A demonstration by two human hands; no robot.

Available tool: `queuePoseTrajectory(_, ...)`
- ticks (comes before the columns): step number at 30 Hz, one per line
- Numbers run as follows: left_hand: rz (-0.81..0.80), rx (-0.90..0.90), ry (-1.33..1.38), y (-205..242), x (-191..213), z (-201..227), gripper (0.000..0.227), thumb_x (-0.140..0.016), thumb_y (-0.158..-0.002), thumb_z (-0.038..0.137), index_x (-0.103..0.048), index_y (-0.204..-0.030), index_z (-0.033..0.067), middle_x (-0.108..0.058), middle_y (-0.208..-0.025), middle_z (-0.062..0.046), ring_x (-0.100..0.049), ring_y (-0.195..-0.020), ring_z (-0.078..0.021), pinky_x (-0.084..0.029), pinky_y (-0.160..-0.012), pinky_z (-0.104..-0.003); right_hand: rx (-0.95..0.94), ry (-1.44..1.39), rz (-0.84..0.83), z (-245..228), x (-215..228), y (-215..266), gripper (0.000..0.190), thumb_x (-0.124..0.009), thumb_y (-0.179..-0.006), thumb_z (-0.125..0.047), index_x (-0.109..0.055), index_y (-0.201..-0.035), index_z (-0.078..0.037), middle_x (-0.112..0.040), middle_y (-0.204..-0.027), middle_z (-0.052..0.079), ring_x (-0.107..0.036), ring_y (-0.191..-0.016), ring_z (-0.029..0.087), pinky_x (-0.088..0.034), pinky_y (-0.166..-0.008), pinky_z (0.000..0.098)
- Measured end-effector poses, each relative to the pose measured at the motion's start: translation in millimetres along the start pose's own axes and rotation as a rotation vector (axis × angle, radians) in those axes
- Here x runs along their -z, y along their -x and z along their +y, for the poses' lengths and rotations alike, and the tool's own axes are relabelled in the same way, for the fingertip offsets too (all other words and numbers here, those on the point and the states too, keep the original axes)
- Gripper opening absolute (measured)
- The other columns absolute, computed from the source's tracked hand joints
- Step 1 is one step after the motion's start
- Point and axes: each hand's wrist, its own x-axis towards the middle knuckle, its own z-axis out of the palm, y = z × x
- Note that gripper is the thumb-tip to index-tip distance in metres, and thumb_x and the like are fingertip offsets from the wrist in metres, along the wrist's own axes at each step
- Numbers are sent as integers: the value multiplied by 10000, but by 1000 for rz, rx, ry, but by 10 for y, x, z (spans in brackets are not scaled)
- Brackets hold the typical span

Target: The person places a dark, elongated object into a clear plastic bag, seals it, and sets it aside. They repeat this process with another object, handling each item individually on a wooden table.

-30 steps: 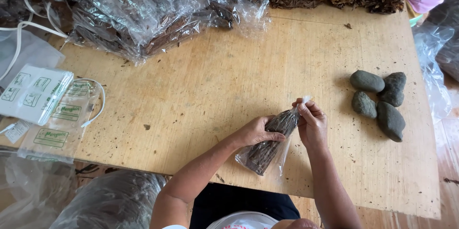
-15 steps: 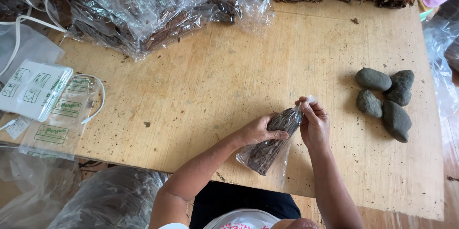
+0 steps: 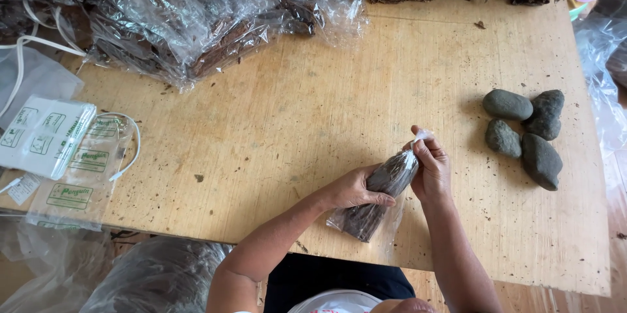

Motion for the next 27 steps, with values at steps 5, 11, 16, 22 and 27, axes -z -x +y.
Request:
queuePoseTrajectory(5, -21, 17, -29, 26, 5, 132, 542, -808, -760, 251, -556, -1205, 70, -617, -1055, -89, -571, -1026, -216, -494, -887, -382, -50, -37, -7, 114, 170, -68, 225, -647, -893, -103, -637, -1084, 15, -627, -787, 170, -675, -728, 210, -578, -629, 274)
queuePoseTrajectory(11, 4, 33, -54, 42, 2, 220, 564, -809, -752, 279, -530, -1187, 52, -612, -1036, -112, -577, -1015, -244, -491, -881, -405, -37, 8, -8, 173, 268, -119, 149, -638, -897, -77, -642, -1022, 4, -626, -819, 192, -676, -777, 240, -578, -650, 284)
queuePoseTrajectory(16, 36, 41, -136, 14, 12, 162, 567, -808, -736, 337, -527, -1128, 39, -589, -958, -109, -588, -955, -269, -498, -818, -405, 24, 5, -5, 128, 283, -134, 135, -640, -890, -31, -639, -1016, 18, -625, -753, 206, -688, -694, 252, -578, -614, 279)
queuePoseTrajectory(22, 159, 29, -234, -61, -16, 47, 434, -774, -782, 379, -544, -938, 46, -574, -804, -92, -603, -810, -247, -502, -702, -378, 69, 5, 3, 37, 13, -3, 219, -592, -948, -127, -620, -1129, -7, -673, -784, 163, -711, -706, 173, -582, -629, 229)
queuePoseTrajectory(27, 742, -155, 197, -90, 21, 227, 386, -799, -788, 322, -548, -1026, 152, -582, -915, -31, -580, -866, -189, -504, -797, -363, -71, 213, -439, 36, -126, 193, 672, -457, -917, -470, -421, -1417, -22, -623, -1162, 231, -602, -1090, 254, -503, -895, 438)
